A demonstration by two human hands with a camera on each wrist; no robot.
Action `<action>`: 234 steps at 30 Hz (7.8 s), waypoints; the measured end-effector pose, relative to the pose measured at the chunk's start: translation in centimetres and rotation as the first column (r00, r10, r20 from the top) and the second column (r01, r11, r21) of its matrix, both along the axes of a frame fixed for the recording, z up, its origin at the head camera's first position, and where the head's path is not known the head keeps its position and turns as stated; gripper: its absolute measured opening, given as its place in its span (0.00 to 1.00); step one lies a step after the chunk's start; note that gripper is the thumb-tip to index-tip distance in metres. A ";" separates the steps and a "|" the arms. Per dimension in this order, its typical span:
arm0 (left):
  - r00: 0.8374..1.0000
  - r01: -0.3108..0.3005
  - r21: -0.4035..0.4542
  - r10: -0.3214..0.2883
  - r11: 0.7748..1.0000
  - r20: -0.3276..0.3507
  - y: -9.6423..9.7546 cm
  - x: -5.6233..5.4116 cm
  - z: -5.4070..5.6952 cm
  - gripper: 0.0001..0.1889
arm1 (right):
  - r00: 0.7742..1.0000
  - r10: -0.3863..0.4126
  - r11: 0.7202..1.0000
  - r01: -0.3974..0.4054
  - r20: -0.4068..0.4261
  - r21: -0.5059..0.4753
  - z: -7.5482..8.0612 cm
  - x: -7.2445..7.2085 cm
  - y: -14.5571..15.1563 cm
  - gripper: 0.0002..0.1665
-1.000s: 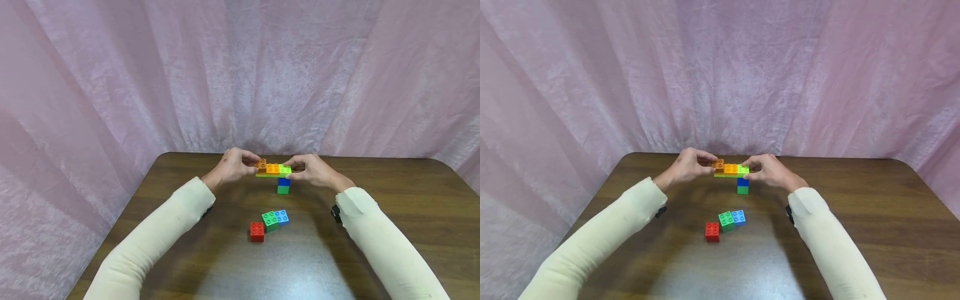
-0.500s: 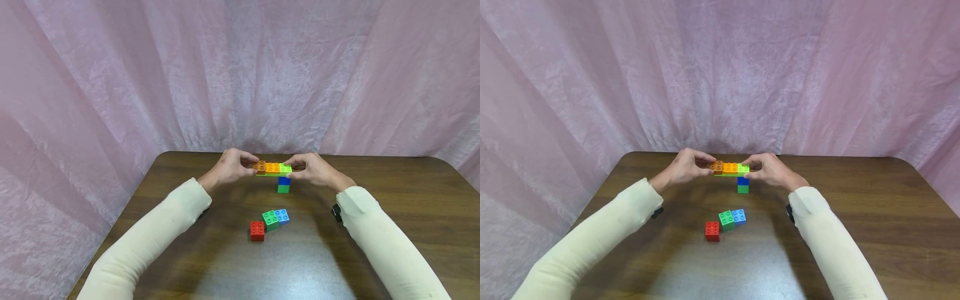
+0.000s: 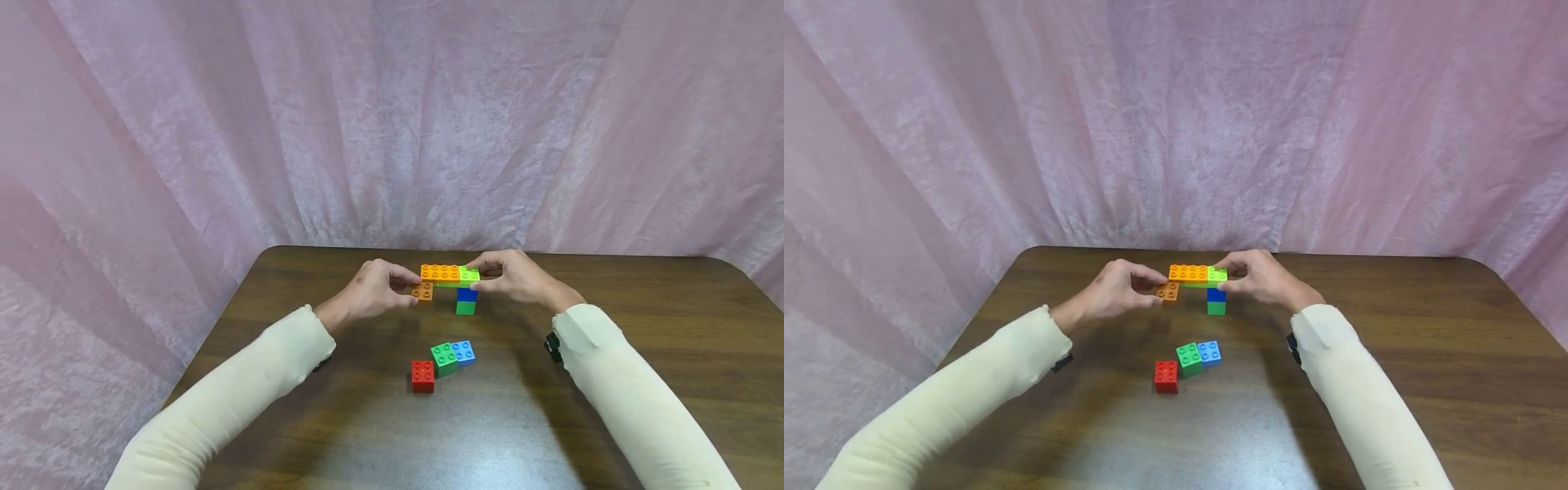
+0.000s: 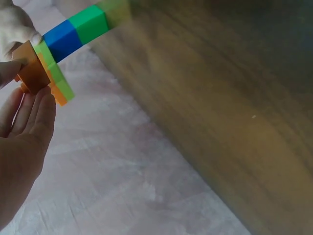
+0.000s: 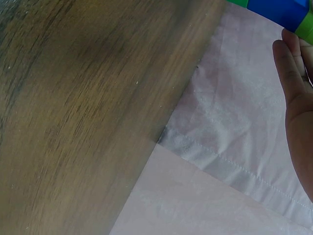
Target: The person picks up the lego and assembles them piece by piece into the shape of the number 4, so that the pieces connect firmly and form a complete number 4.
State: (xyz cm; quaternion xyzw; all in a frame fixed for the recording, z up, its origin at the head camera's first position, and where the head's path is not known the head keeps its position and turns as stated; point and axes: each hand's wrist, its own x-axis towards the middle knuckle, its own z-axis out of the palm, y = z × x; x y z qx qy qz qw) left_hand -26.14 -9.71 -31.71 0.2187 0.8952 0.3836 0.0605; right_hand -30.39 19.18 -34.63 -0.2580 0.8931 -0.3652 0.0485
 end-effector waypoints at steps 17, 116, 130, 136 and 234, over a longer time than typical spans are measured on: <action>0.993 0.064 -0.012 -0.063 0.998 0.101 -0.4 0.9 -4.2 0.16 | 1.000 0.006 1.000 -0.006 -0.022 -0.006 0.0 0.0 -0.1 0.21; 0.965 0.095 0.050 -0.079 0.994 -0.250 1.4 -3.1 0.7 0.14 | 1.000 0.007 1.000 -0.007 0.014 -0.007 -0.6 -0.3 0.0 0.25; 0.938 0.114 0.040 -0.094 0.993 -0.333 1.3 -3.8 -0.5 0.13 | 1.000 0.000 1.000 0.000 0.025 0.013 -0.3 -0.3 0.1 0.26; 0.936 0.189 0.060 -0.161 0.980 -0.314 1.1 -3.9 -2.3 0.21 | 1.000 -0.005 1.000 0.004 0.021 0.022 -0.4 -0.3 0.1 0.26; 0.940 0.218 0.224 -0.142 0.950 -0.310 0.9 -4.3 -4.8 0.26 | 0.983 0.018 0.994 0.002 -0.184 0.106 3.9 1.4 -0.5 0.24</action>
